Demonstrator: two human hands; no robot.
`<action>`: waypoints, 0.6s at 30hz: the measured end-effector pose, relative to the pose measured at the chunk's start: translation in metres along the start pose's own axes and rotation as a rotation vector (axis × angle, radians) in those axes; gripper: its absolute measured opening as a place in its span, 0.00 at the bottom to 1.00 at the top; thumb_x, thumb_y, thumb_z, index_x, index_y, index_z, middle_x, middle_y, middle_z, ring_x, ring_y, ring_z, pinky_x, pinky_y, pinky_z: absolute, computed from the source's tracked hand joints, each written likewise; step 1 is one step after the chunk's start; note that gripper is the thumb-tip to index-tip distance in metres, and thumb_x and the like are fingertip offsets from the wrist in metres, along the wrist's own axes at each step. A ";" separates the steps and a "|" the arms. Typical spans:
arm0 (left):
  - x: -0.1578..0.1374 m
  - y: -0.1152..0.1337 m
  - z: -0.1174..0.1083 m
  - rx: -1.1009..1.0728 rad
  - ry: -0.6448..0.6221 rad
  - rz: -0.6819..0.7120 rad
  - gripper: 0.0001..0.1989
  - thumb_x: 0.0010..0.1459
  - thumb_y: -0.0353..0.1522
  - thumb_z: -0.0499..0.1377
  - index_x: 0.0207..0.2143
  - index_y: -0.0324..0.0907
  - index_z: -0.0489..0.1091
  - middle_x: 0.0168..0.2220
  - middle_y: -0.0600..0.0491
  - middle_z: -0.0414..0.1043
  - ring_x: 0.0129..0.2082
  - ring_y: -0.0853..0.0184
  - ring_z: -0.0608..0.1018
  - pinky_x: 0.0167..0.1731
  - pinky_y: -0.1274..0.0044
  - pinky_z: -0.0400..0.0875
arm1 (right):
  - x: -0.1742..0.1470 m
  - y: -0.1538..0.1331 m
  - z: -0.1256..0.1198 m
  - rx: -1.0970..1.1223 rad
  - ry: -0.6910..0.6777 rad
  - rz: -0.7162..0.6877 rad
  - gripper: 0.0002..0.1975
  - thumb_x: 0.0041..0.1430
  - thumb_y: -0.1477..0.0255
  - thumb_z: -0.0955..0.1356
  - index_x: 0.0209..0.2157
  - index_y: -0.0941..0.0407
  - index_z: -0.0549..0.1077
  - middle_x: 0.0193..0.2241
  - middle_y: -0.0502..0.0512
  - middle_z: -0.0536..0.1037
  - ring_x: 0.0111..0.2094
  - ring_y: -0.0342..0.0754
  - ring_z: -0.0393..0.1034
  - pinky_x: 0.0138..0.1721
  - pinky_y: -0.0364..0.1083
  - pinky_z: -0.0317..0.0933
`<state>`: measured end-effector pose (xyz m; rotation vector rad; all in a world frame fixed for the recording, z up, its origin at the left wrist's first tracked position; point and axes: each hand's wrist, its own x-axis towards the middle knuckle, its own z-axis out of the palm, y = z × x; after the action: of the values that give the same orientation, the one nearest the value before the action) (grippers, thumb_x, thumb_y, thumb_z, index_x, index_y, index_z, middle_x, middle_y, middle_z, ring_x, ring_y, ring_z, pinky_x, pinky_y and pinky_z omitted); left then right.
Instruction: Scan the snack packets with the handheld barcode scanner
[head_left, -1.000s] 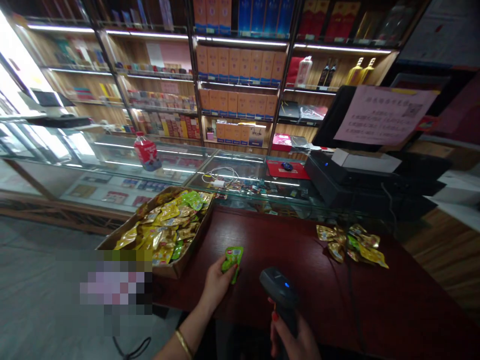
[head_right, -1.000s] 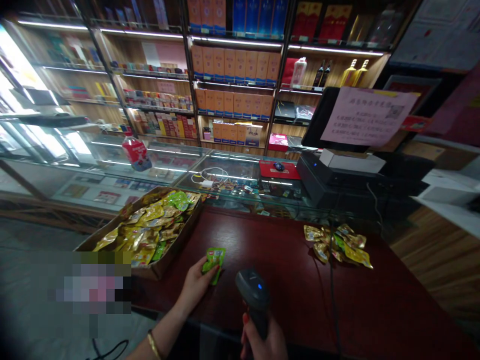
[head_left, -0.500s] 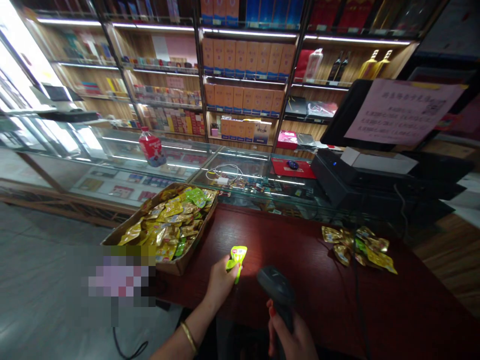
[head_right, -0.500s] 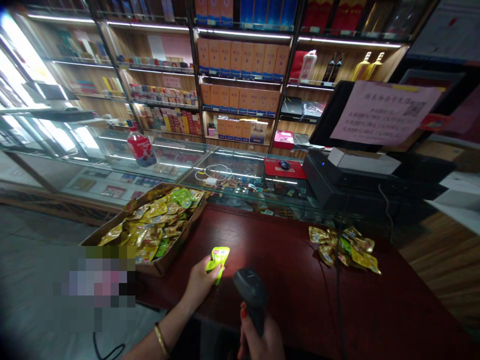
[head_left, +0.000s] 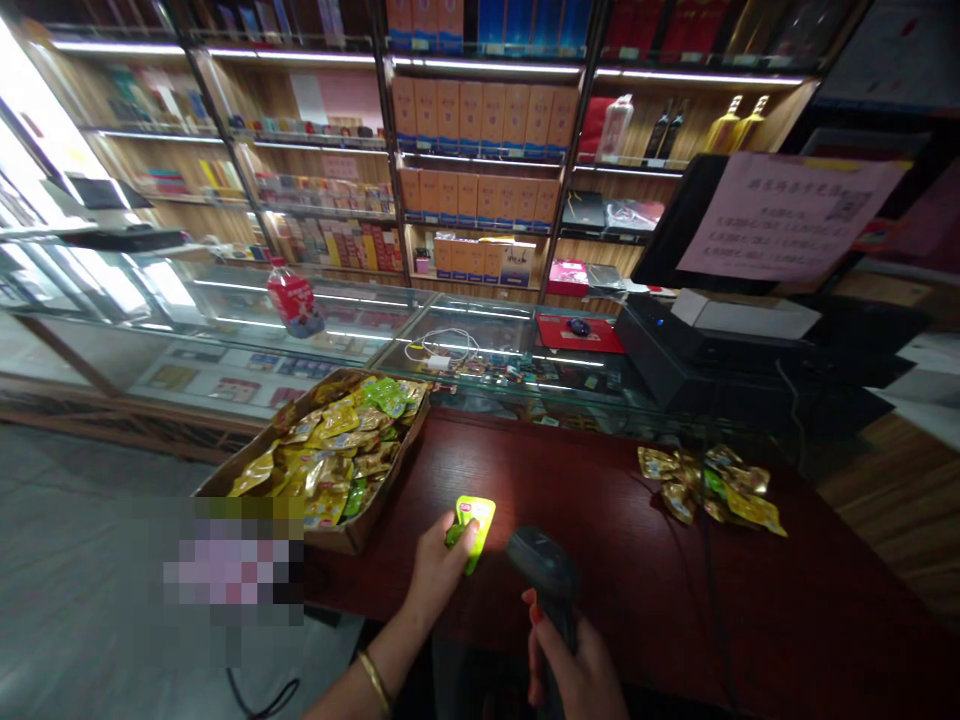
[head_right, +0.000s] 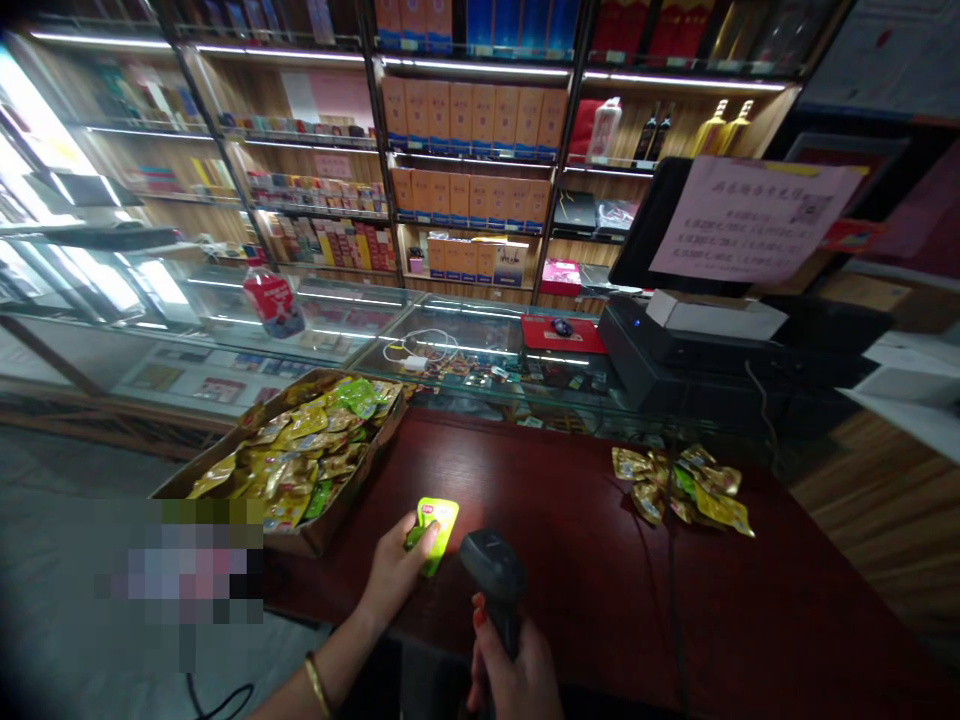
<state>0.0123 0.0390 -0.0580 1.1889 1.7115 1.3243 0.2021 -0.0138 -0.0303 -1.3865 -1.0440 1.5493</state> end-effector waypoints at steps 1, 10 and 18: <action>0.000 -0.001 0.000 -0.012 -0.004 0.006 0.14 0.57 0.42 0.59 0.28 0.39 0.72 0.24 0.57 0.71 0.25 0.68 0.71 0.26 0.79 0.64 | 0.000 -0.001 0.000 -0.009 -0.006 -0.009 0.34 0.45 0.37 0.69 0.31 0.57 0.72 0.14 0.43 0.67 0.12 0.41 0.62 0.15 0.39 0.56; 0.000 -0.012 0.000 -0.181 -0.021 -0.023 0.20 0.55 0.46 0.62 0.37 0.37 0.77 0.32 0.51 0.79 0.30 0.64 0.76 0.31 0.77 0.71 | 0.001 -0.001 -0.001 -0.022 -0.062 -0.004 0.32 0.49 0.40 0.69 0.31 0.58 0.73 0.14 0.43 0.67 0.12 0.40 0.62 0.15 0.39 0.56; 0.016 0.015 0.040 0.123 -0.264 0.026 0.10 0.52 0.35 0.61 0.36 0.40 0.77 0.37 0.47 0.78 0.42 0.58 0.78 0.46 0.71 0.70 | -0.006 -0.008 -0.012 0.070 0.090 -0.044 0.39 0.44 0.39 0.71 0.42 0.61 0.76 0.14 0.43 0.67 0.12 0.41 0.60 0.15 0.40 0.55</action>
<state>0.0458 0.0697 -0.0539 1.3932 1.6073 1.0360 0.2151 -0.0160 -0.0211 -1.3634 -0.9511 1.4649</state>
